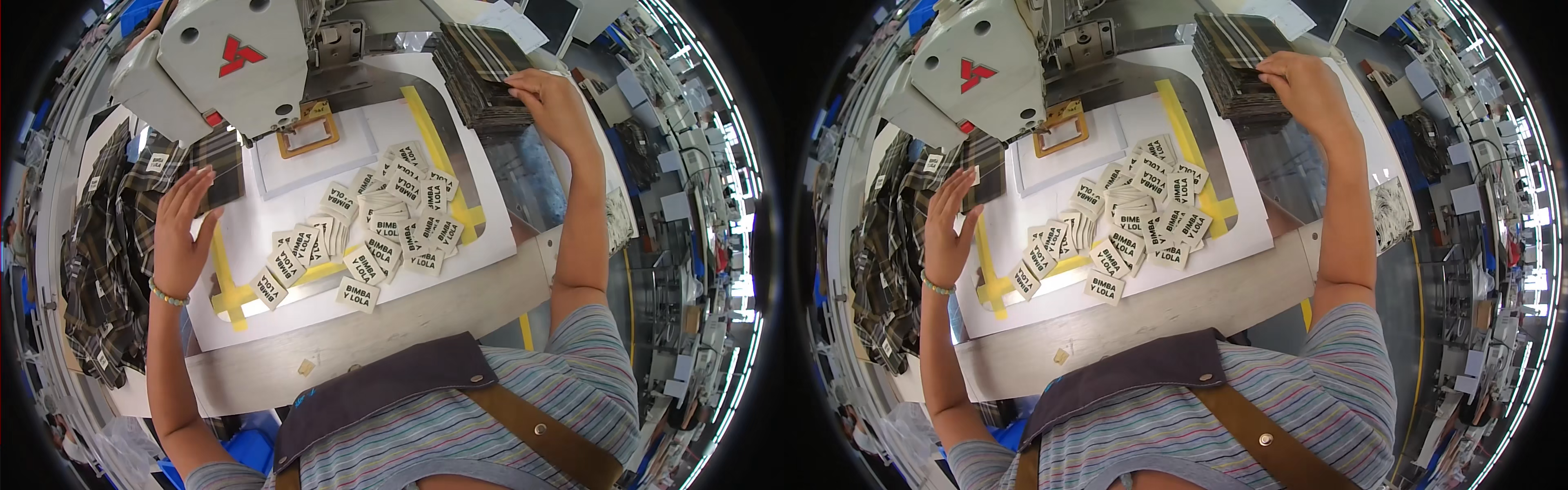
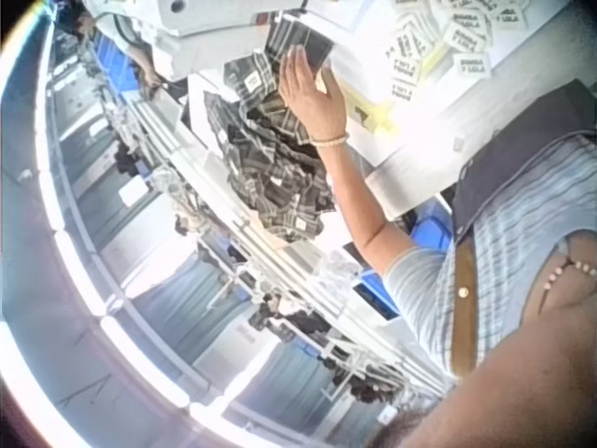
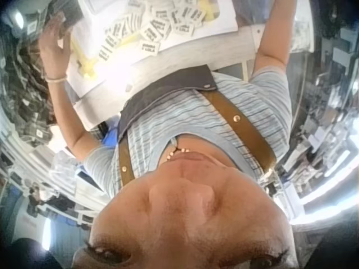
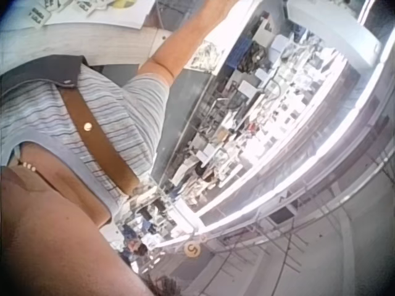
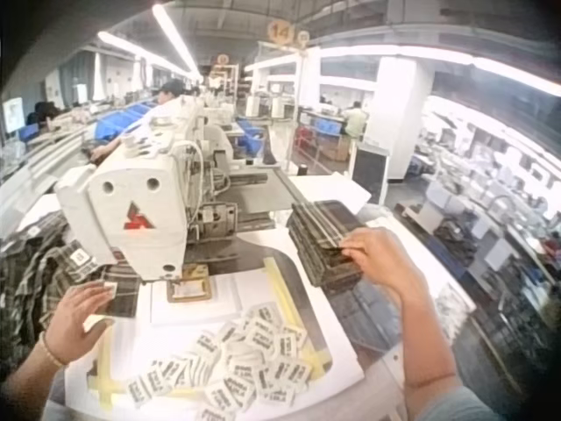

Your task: The person repeatedly picks up small rectangular fabric labels and plaid fabric pieces, aligns them under a sewing machine presser foot, and stitches them together. The finished items are moved to a stack on the left side of the table.

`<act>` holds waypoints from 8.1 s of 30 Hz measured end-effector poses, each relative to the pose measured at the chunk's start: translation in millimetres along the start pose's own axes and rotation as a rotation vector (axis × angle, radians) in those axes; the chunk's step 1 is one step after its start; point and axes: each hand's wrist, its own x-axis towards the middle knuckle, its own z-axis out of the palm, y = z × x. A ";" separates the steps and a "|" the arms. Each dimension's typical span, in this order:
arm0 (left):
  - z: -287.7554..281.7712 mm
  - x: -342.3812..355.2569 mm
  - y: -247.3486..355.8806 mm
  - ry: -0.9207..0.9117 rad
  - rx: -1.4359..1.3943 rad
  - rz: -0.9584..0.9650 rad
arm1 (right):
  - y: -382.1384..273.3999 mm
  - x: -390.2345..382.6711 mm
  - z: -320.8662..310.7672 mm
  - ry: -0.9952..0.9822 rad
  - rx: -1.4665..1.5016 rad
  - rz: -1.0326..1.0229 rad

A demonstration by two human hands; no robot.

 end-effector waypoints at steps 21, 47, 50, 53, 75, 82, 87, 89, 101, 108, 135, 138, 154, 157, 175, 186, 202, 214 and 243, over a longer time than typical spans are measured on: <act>51.2 94.5 143.2 0.104 -0.434 0.470 | -71.5 20.0 52.3 0.204 0.171 -0.027; 44.6 67.7 118.1 -0.016 -0.415 0.409 | 16.8 5.2 27.4 0.068 0.292 -0.062; 46.6 72.1 118.2 -0.015 -0.448 0.407 | 21.5 19.2 24.0 0.174 0.554 0.117; 50.1 85.3 131.6 0.054 -0.459 0.414 | -2.0 37.9 10.8 0.325 0.389 -0.046; 108.9 119.5 121.4 0.218 -0.426 0.151 | -82.7 -38.4 74.8 -0.033 0.019 -0.269; 98.9 102.9 105.0 0.158 -0.130 0.270 | -93.2 -20.9 83.1 0.090 -0.060 -0.436; 84.5 85.7 86.9 0.180 -0.024 0.374 | -107.0 -4.0 100.0 0.105 -0.050 -0.578; 78.2 74.0 77.4 0.147 0.076 0.395 | -113.3 1.6 111.7 0.097 -0.041 -0.624; 50.0 23.7 28.3 0.035 0.171 0.195 | -129.3 17.9 104.7 -0.302 0.270 -0.400; 48.7 12.7 55.8 -0.053 -0.049 0.092 | -118.6 -9.3 123.9 -0.346 0.136 -0.480; 43.6 6.8 46.5 0.062 -0.104 0.097 | -106.1 -3.2 120.2 -0.421 0.335 -0.471; 46.8 4.2 45.6 0.013 -0.094 0.116 | -106.1 -2.4 120.6 -0.423 0.341 -0.478; 45.2 4.9 47.2 0.030 -0.174 0.087 | -122.3 8.8 104.6 -0.264 0.483 -0.516; 43.7 5.4 47.3 0.055 -0.205 0.078 | -143.7 17.1 98.9 -0.403 0.445 -0.505; 49.4 -12.6 136.4 -0.239 -0.281 0.301 | -151.8 17.6 115.5 -0.716 0.914 -0.061; 83.1 31.4 141.6 0.000 -0.511 0.226 | -121.0 3.0 76.9 -0.690 1.083 0.292; 6.5 22.4 59.3 0.022 -0.376 0.120 | -101.0 35.0 84.8 -0.534 0.824 0.065; 70.8 58.1 42.4 0.125 -0.042 0.422 | -145.7 86.2 172.6 -0.641 0.764 0.157; 81.9 56.3 30.9 -0.116 -0.127 0.230 | -153.7 70.7 161.1 -0.205 0.358 -0.476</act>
